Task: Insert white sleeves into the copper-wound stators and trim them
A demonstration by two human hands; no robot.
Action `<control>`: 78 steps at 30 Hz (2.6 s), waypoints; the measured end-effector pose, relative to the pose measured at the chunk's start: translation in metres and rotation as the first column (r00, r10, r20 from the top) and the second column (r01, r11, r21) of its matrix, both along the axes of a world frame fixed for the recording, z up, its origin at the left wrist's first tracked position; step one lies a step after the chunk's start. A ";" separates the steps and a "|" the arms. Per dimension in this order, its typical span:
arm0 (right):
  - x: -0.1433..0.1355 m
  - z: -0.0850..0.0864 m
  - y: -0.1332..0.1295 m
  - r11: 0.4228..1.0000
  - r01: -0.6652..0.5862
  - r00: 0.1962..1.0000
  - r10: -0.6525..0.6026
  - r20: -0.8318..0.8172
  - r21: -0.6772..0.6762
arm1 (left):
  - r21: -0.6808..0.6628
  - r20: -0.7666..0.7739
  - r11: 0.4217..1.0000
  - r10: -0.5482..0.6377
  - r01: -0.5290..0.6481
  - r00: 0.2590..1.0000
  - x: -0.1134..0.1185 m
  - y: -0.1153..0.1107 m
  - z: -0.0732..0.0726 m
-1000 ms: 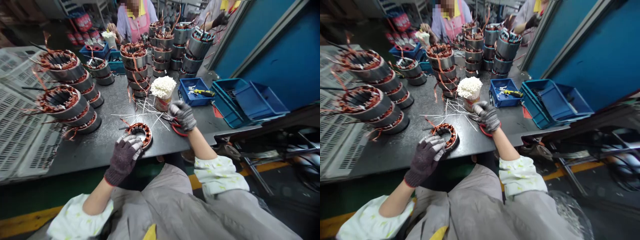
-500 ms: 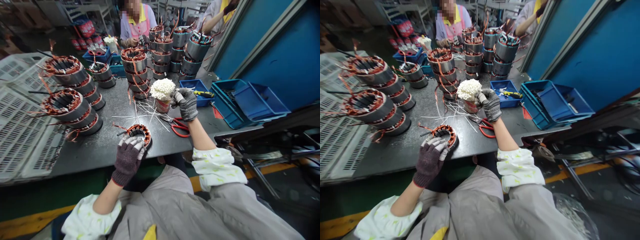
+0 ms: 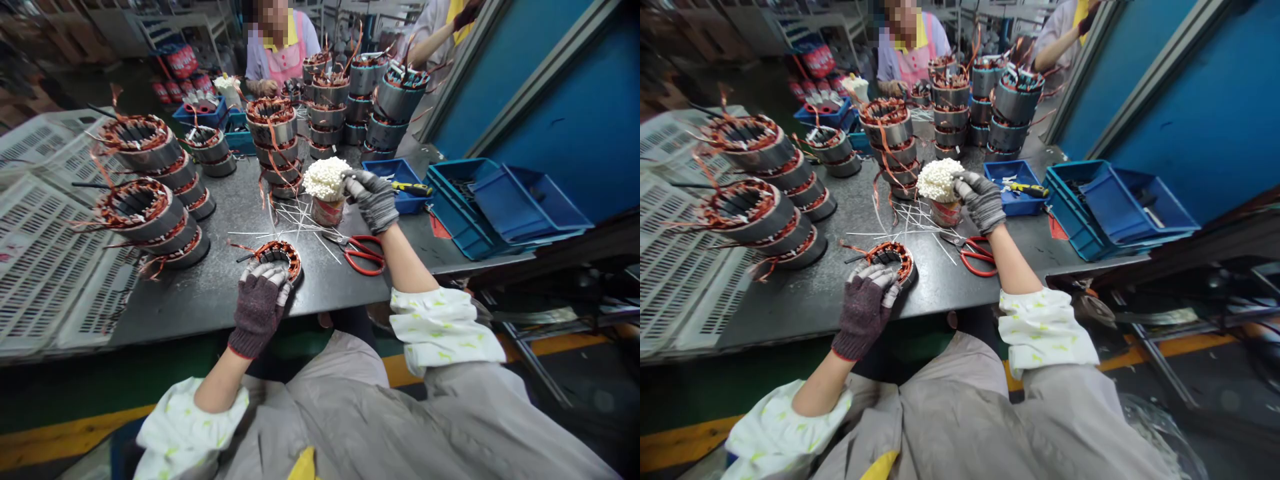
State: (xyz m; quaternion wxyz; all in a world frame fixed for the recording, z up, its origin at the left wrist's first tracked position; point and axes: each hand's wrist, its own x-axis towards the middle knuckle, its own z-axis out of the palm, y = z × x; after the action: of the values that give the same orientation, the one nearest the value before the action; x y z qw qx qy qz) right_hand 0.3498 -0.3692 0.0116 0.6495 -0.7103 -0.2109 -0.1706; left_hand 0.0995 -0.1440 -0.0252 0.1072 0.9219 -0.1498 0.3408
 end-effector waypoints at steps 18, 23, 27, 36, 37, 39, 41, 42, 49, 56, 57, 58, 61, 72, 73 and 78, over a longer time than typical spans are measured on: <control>-0.219 -0.039 -0.025 0.789 -0.519 0.800 0.584 0.137 -0.329 | -0.017 -0.220 0.999 0.036 -0.041 0.975 -0.010 -0.001 0.008; -0.228 -0.048 -0.020 0.754 -0.589 0.785 0.620 0.018 -0.290 | -0.032 -0.233 0.999 0.035 -0.044 0.972 -0.009 -0.001 0.010; -0.230 -0.045 -0.016 0.780 -0.532 0.819 0.573 0.035 -0.329 | -0.032 -0.235 0.997 0.065 -0.074 0.970 -0.009 -0.003 0.010; -0.237 -0.044 -0.015 0.808 -0.476 0.854 0.519 0.036 -0.348 | -0.003 -0.148 0.999 0.038 -0.039 0.988 -0.008 -0.004 0.012; -0.238 -0.046 -0.014 0.804 -0.481 0.854 0.520 0.021 -0.348 | -0.005 -0.146 0.999 0.039 -0.040 0.988 -0.008 -0.004 0.011; -0.239 -0.050 -0.012 0.805 -0.478 0.861 0.508 -0.009 -0.350 | -0.007 -0.149 0.999 0.045 -0.047 0.988 -0.008 -0.005 0.011; -0.240 -0.051 -0.010 0.812 -0.466 0.871 0.490 -0.022 -0.352 | -0.010 -0.153 0.998 0.053 -0.055 0.987 -0.008 -0.005 0.010; -0.240 -0.051 -0.008 0.815 -0.464 0.871 0.490 -0.014 -0.348 | -0.012 -0.156 0.998 0.058 -0.061 0.986 -0.008 -0.005 0.010; -0.235 -0.040 -0.007 0.847 -0.425 0.866 0.483 0.131 -0.318 | 0.030 -0.131 0.999 0.038 -0.035 0.991 -0.008 -0.004 0.012; -0.239 -0.046 0.000 0.848 -0.413 0.880 0.465 0.095 -0.333 | 0.016 -0.108 0.999 0.039 -0.038 0.993 -0.007 -0.004 0.011; -0.238 -0.045 0.002 0.852 -0.409 0.881 0.462 0.104 -0.326 | 0.018 -0.109 0.999 0.041 -0.040 0.993 -0.007 -0.004 0.011; -0.237 -0.044 0.003 0.857 -0.403 0.881 0.458 0.118 -0.319 | 0.021 -0.117 0.999 0.047 -0.044 0.992 -0.007 -0.004 0.011; -0.236 -0.039 0.002 0.868 -0.380 0.882 0.444 0.158 -0.318 | 0.039 -0.139 0.998 0.049 -0.044 0.989 -0.007 -0.003 0.012; -0.238 -0.046 -0.002 0.860 -0.363 0.900 0.423 0.104 -0.359 | 0.027 -0.127 0.998 0.064 -0.061 0.990 -0.007 -0.005 0.009; -0.238 -0.046 -0.003 0.857 -0.365 0.901 0.424 0.095 -0.362 | 0.022 -0.128 0.998 0.062 -0.059 0.990 -0.007 -0.005 0.009; -0.226 -0.053 0.008 0.838 -0.437 0.874 0.481 0.067 -0.326 | -0.003 -0.184 0.996 0.083 -0.085 0.979 -0.008 -0.005 0.011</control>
State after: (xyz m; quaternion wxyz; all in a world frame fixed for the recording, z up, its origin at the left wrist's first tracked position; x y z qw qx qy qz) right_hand 0.1237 -0.3610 -0.0414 0.5382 -0.7147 -0.4459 -0.0273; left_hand 0.0917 -0.1493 -0.0147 0.1111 0.9543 -0.0985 0.2593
